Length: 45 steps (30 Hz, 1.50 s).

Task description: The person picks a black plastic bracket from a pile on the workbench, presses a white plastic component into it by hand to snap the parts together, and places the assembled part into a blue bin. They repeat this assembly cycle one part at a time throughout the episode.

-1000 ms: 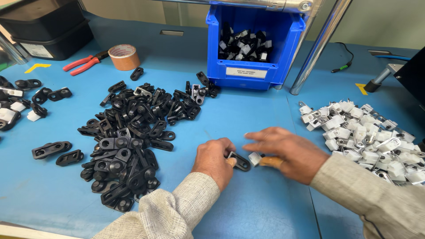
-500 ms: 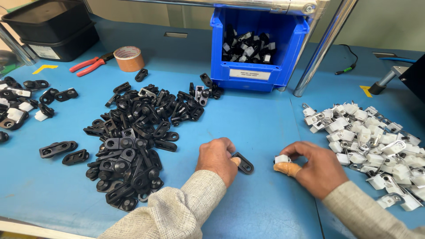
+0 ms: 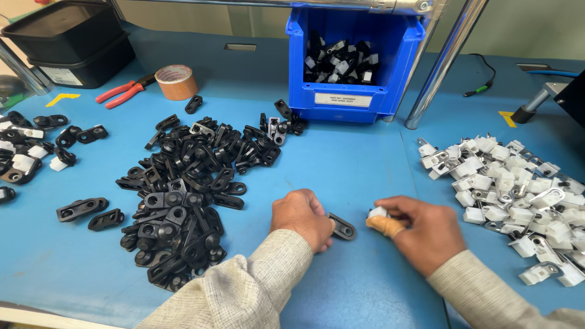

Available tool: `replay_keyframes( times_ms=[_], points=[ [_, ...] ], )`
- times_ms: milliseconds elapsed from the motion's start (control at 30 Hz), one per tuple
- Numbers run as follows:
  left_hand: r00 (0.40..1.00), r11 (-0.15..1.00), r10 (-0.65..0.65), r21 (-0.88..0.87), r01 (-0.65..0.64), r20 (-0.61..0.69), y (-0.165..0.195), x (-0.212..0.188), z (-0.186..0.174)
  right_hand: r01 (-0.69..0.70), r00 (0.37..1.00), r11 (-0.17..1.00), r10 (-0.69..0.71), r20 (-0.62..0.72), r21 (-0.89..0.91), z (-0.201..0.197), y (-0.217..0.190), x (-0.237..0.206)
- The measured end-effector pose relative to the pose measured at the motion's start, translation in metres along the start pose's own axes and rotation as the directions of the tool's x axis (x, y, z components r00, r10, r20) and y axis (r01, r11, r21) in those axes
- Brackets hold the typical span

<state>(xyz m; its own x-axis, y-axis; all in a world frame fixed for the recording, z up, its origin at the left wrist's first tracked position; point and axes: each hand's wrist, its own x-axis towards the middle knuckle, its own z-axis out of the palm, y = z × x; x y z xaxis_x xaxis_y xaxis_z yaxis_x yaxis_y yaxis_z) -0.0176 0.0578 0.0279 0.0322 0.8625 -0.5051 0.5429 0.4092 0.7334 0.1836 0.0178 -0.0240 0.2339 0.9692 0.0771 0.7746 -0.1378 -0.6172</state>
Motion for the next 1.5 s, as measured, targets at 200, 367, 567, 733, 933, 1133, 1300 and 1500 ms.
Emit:
replay_keyframes(
  times_ms=[200,367,567,733,933,1133,1300,1500],
  points=[
    [1.000,0.997,-0.018,-0.077,0.020,0.025,0.004,-0.003,0.012,-0.006,1.000,0.883,0.002,0.008,0.469,0.010,-0.010,-0.009],
    [0.998,1.000,0.024,0.010,-0.025,0.065,0.004,-0.001,0.011,-0.086,0.996,0.942,0.082,0.024,0.326,0.019,-0.021,-0.022],
    [0.996,0.993,0.030,0.108,-0.039,0.084,0.010,0.000,0.006,-0.027,0.999,0.984,0.033,-0.029,0.178,0.016,-0.032,-0.024],
    [0.990,0.964,-0.049,0.267,0.013,0.129,0.022,0.000,0.002,0.074,0.995,0.995,-0.069,-0.075,0.061,0.019,-0.032,-0.027],
    [0.982,0.950,-0.083,0.313,0.026,0.169,0.024,-0.004,-0.003,0.172,0.981,0.979,-0.160,-0.114,0.109,0.020,-0.026,-0.026],
    [0.979,0.957,-0.057,0.289,-0.003,0.197,0.026,-0.004,-0.004,0.264,0.955,0.964,-0.258,-0.146,0.025,0.023,-0.021,-0.023],
    [0.983,0.965,-0.056,0.262,0.009,0.173,0.021,-0.002,0.000,0.516,0.799,0.841,-0.540,-0.264,-0.160,0.029,-0.022,-0.023],
    [0.985,0.998,-0.037,0.054,0.028,0.171,0.011,0.007,0.000,0.572,0.807,0.813,-0.581,-0.104,-0.106,0.019,-0.022,-0.017]
  ],
)
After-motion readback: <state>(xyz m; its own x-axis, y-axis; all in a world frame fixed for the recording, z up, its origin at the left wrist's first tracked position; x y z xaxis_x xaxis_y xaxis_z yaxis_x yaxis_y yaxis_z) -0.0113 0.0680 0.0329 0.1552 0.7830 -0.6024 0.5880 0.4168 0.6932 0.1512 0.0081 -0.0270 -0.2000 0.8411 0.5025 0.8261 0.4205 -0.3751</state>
